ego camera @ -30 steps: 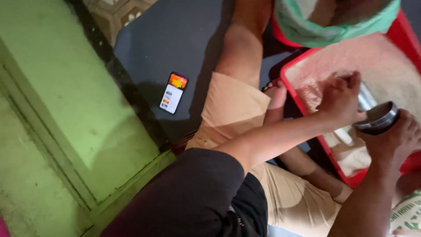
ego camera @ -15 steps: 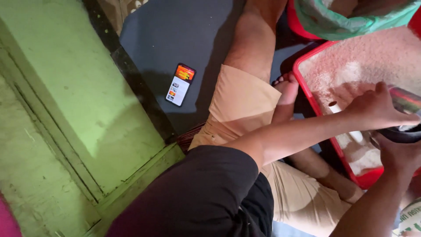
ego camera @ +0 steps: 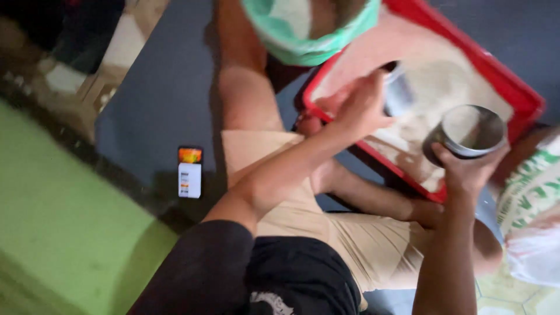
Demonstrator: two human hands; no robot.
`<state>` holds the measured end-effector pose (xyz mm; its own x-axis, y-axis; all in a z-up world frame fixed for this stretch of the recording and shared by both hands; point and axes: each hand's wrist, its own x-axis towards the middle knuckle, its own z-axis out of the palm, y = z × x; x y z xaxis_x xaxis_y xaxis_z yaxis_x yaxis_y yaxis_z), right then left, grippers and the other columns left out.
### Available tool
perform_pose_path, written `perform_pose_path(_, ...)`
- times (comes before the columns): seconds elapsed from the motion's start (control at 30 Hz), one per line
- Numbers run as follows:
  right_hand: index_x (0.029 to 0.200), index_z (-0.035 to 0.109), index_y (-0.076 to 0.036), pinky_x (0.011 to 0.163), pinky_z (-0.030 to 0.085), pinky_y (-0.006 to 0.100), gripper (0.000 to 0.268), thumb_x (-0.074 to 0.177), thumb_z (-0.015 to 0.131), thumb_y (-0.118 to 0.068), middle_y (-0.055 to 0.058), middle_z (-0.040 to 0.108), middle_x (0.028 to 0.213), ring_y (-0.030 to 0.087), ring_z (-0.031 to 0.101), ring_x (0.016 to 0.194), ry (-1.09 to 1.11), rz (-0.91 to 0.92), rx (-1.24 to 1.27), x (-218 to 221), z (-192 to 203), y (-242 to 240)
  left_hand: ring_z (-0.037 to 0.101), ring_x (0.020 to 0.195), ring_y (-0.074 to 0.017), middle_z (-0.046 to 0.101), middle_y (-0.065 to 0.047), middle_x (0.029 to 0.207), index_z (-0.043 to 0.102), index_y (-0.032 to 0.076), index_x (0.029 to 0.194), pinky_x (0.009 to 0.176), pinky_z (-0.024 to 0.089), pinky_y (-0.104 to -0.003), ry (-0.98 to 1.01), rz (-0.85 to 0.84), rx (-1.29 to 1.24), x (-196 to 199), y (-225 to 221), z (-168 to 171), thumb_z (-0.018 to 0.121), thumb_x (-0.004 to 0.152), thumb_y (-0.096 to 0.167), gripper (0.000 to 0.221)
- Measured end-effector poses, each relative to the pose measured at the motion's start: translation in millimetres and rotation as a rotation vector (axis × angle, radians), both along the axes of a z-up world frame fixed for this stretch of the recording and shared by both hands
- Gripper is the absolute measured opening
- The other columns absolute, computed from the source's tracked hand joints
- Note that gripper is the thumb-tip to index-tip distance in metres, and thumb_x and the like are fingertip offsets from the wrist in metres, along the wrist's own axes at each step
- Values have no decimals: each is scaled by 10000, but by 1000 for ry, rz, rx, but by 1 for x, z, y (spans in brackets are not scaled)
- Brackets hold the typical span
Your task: The person transfers grain from a tray into various bags and containers by scooping it with small cups, then tamps the grain into the cups with a stick before pouring it into the destination containers.
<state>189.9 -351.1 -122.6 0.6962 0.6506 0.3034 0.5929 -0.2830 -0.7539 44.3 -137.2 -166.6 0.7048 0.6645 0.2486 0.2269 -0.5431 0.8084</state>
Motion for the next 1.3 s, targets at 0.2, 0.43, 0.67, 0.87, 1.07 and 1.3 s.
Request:
perform_pose_path(0.2,1417,294,90,1143,402,505,942,753,909,-171,301,464,1378,442,519,1275,28,60,116,-18,56,22,591,914,-334,594,-138,1004,507,43,1123,773,508,-470,230,-83,461,-1,-1,-12,712,764,104,418)
perform_pose_path(0.43,1420,342,59,1022,485,488,978,659,954,6,281,517,1313,435,592,1171,-149,-46,-96,-10,72,26,562,864,-269,577,-70,924,564,160,950,759,490,-466,211,-209,864,35,-19,-10,655,819,150,160)
perform_pose_path(0.67,1427,360,51,974,459,511,1012,645,983,-105,268,491,1241,437,540,1118,-217,-134,-194,-6,86,36,605,866,-250,627,-49,927,612,140,1047,796,489,-468,335,-414,777,58,-8,-10,617,865,152,182)
perform_pose_path(0.87,1428,402,67,1024,428,523,965,636,941,-45,272,512,1294,460,522,1166,-336,-80,-175,-2,100,34,478,1349,-341,523,-143,1320,506,97,1280,1222,272,-624,-70,-391,566,13,-7,28,755,850,154,500)
perform_pose_path(1.07,1444,428,38,1020,440,530,1018,586,961,-88,249,552,1315,445,517,1177,-443,-50,-246,13,93,28,579,1046,-323,611,-156,1076,580,52,1202,1075,391,-494,8,-417,542,-34,-12,30,745,804,157,443)
perform_pose_path(1.3,1474,493,-30,964,465,567,1125,459,913,-272,165,541,1341,400,507,1246,-513,-90,-354,23,75,38,642,944,-281,616,-52,1003,589,170,1195,739,521,-458,156,-377,638,-47,-11,-32,808,753,181,493)
